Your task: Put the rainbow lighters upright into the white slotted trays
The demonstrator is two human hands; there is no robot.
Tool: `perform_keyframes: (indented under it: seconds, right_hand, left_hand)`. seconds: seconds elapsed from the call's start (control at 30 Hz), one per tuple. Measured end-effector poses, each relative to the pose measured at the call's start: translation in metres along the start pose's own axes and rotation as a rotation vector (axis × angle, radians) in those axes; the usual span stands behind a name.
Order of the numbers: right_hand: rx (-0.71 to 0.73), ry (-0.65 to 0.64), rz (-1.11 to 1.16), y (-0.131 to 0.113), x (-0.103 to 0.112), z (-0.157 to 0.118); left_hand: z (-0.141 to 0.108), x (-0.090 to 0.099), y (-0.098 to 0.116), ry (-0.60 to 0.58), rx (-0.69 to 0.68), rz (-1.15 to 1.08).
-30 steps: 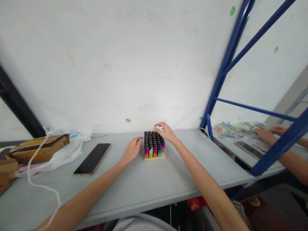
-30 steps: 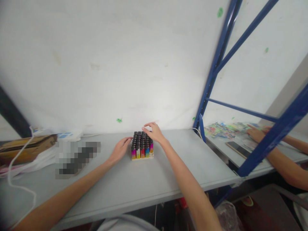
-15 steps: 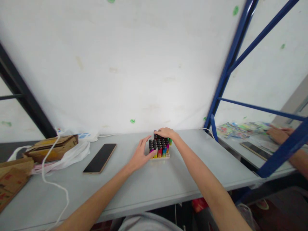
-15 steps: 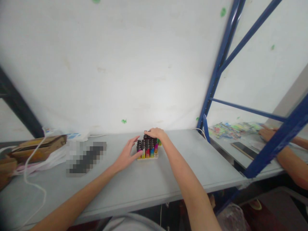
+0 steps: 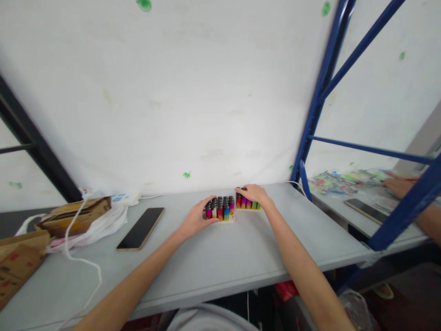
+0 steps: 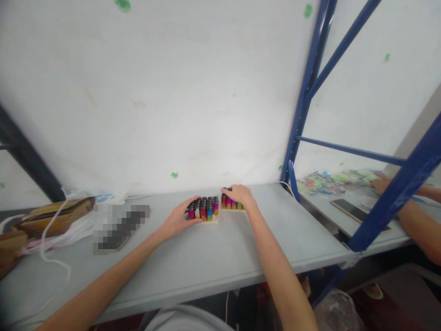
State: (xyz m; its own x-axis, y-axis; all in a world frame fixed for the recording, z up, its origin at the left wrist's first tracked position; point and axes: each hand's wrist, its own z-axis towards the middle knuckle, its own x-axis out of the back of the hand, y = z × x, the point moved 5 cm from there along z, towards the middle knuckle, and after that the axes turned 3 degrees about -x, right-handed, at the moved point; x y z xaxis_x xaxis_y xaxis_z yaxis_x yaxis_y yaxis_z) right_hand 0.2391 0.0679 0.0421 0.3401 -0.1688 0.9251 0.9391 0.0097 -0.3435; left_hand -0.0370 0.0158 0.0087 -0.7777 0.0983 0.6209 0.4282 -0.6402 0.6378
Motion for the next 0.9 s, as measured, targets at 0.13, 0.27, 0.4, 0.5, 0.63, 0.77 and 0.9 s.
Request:
perform_keyframes:
  seconds: [0.13,0.27,0.4,0.5,0.63,0.77,0.9]
  right_hand:
    - [0.066,0.046,0.077,-0.004,0.002,-0.003]
    - [0.214,0.035,0.099,-0.010,0.006,-0.007]
    - [0.258,-0.048,0.027,-0.010,0.005,-0.012]
    - [0.255,-0.067,-0.023,-0.013,0.003,-0.017]
    - [0.245,-0.026,-0.107,-0.025,-0.001,-0.024]
    - [0.211,-0.019,-0.148,-0.042,-0.005,-0.028]
    - [0.161,-0.016,-0.178,-0.058,-0.009,-0.026]
  left_hand:
    - [0.011,0.029,-0.023,0.073,0.066,0.061]
    - [0.023,0.061,-0.048,0.132,0.121,0.102]
    - [0.036,0.081,-0.062,0.205,0.152,0.095]
    - [0.044,0.084,-0.063,0.235,0.151,0.140]
    - [0.043,0.074,-0.058,0.258,0.160,0.190]
    - [0.028,0.048,-0.030,0.318,0.062,0.260]
    - [0.014,0.010,0.013,0.264,-0.109,0.347]
